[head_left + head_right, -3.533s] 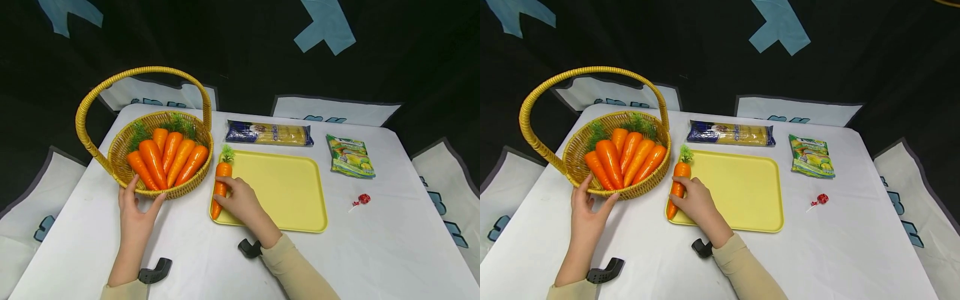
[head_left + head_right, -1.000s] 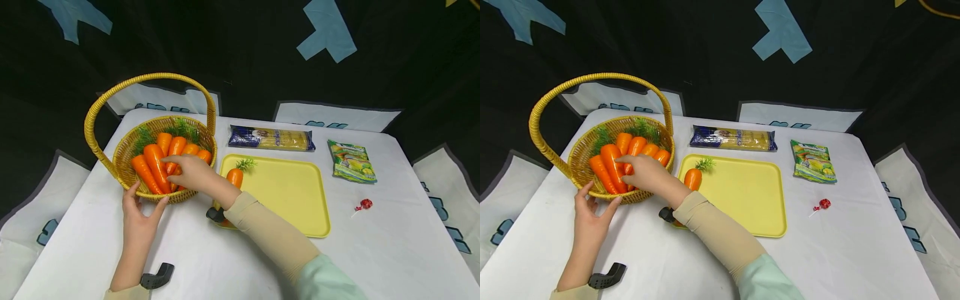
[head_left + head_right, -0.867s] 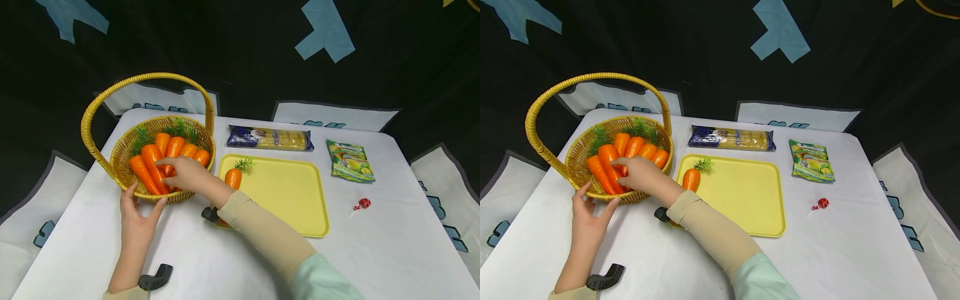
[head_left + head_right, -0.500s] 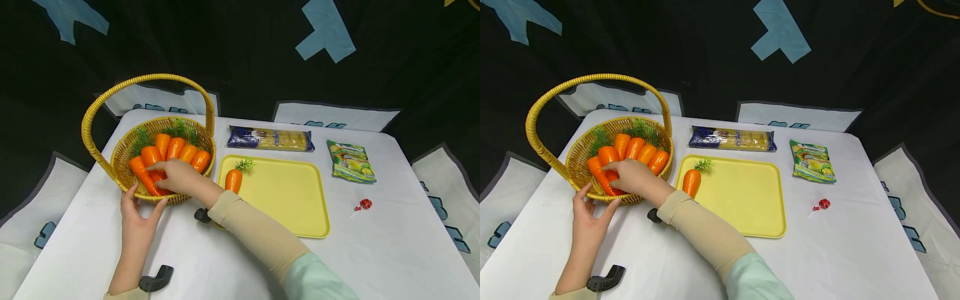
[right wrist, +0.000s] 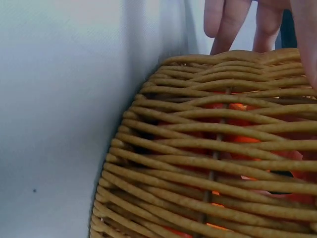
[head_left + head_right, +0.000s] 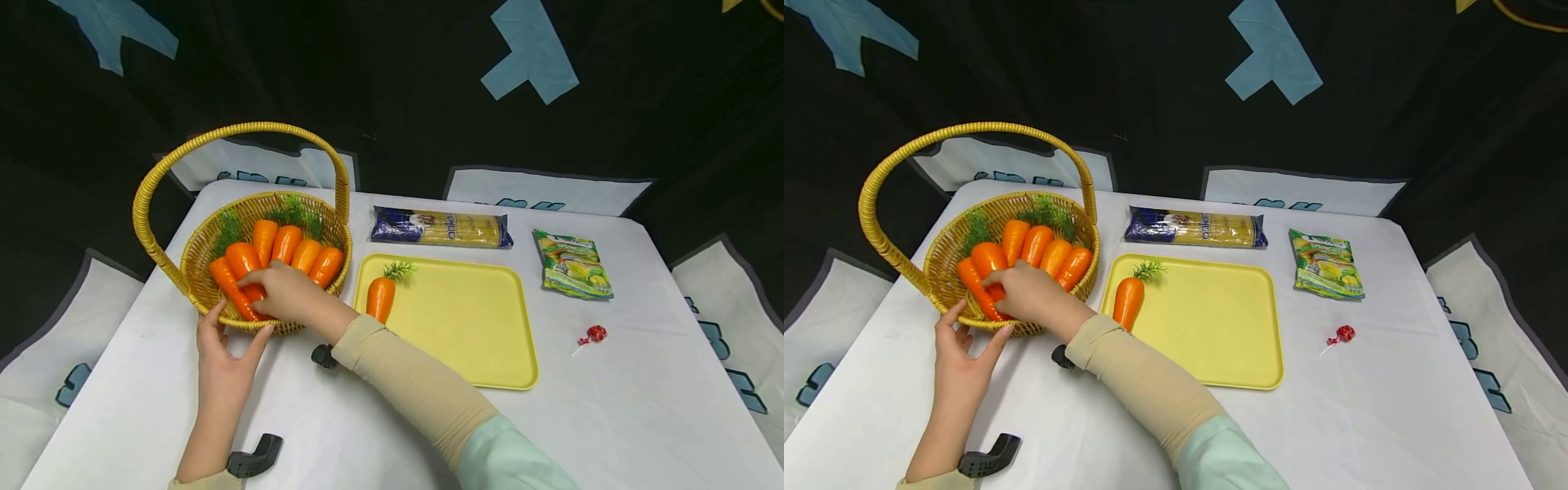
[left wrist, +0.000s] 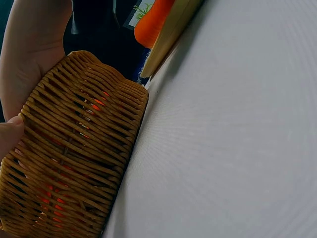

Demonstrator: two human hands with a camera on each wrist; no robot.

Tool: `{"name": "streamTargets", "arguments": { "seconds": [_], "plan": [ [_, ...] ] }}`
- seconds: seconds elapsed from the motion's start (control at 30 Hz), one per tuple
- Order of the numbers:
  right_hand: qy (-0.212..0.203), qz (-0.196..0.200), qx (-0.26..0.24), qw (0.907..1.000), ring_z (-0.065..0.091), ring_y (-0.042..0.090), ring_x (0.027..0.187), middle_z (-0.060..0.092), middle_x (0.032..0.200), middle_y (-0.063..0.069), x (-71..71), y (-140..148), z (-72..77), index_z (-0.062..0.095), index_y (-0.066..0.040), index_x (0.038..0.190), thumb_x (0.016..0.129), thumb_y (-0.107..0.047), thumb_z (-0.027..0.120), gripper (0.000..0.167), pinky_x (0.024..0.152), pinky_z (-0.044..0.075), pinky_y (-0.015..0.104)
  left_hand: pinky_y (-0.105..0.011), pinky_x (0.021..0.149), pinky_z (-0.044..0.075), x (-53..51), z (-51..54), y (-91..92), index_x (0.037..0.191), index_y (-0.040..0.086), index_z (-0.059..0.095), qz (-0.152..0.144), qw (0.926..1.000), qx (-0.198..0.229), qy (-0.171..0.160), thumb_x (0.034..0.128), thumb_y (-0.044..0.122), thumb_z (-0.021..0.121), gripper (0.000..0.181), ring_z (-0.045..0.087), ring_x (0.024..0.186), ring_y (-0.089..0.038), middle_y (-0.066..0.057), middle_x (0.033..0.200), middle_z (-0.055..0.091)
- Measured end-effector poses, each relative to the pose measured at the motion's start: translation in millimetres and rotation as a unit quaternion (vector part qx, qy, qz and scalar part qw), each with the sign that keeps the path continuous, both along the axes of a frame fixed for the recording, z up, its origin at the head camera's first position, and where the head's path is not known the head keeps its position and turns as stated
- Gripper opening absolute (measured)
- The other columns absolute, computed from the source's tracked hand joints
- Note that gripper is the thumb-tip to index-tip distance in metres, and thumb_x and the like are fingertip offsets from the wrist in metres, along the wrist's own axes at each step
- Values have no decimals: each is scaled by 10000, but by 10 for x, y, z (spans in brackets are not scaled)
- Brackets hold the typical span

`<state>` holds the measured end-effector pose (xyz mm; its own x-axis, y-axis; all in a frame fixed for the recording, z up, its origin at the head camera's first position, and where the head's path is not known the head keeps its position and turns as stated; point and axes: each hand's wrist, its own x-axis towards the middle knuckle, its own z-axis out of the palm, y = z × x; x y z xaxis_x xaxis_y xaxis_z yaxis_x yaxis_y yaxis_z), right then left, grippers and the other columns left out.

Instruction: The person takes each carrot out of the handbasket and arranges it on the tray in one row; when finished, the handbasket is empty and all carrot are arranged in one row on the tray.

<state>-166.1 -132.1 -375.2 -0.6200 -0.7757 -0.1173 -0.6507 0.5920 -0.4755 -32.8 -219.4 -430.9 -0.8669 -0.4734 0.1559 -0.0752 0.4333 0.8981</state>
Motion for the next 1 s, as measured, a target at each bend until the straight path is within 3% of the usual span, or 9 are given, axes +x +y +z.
{"name": "streamTargets", "arguments": {
  "seconds": [0.4, 0.57, 0.73, 1.0],
  "plan": [
    [-320, -141, -708, 9969, 455, 86, 863, 588, 1026, -65, -35, 61, -36, 593, -281, 1336, 900, -139, 664, 464, 629, 405, 139, -499, 1122, 244, 9, -10, 0, 1478, 60, 245, -45, 9999, -35, 140, 855, 137, 746, 803, 254, 1381, -305, -149, 1507, 223],
    [-326, -272, -1273, 9909, 472, 87, 858, 539, 1144, 10, -31, 106, -33, 566, -277, 1364, 908, -172, 665, 479, 624, 422, 126, -507, 1123, 235, 12, 4, 0, 1483, 65, 230, -88, 9999, -67, 105, 858, 142, 743, 812, 242, 1384, -306, -157, 1518, 200],
    [-394, -401, -2089, 9763, 470, 108, 850, 520, 1144, -1, -18, 195, -15, 552, -270, 1378, 909, -191, 677, 492, 622, 430, 130, -511, 1122, 235, 4, -4, 1, 1480, 62, 234, -82, 9999, -87, 114, 862, 155, 741, 805, 239, 1386, -309, -162, 1516, 199],
    [-388, -304, -3257, 9442, 522, 67, 900, 515, 1185, 52, 70, 386, 42, 578, -192, 1357, 895, -148, 698, 480, 720, 482, 99, -516, 1118, 242, 4, -9, -8, 1480, 61, 235, -43, 9999, -82, 108, 861, 154, 741, 805, 249, 1377, -324, -163, 1511, 205]
  ]
}}
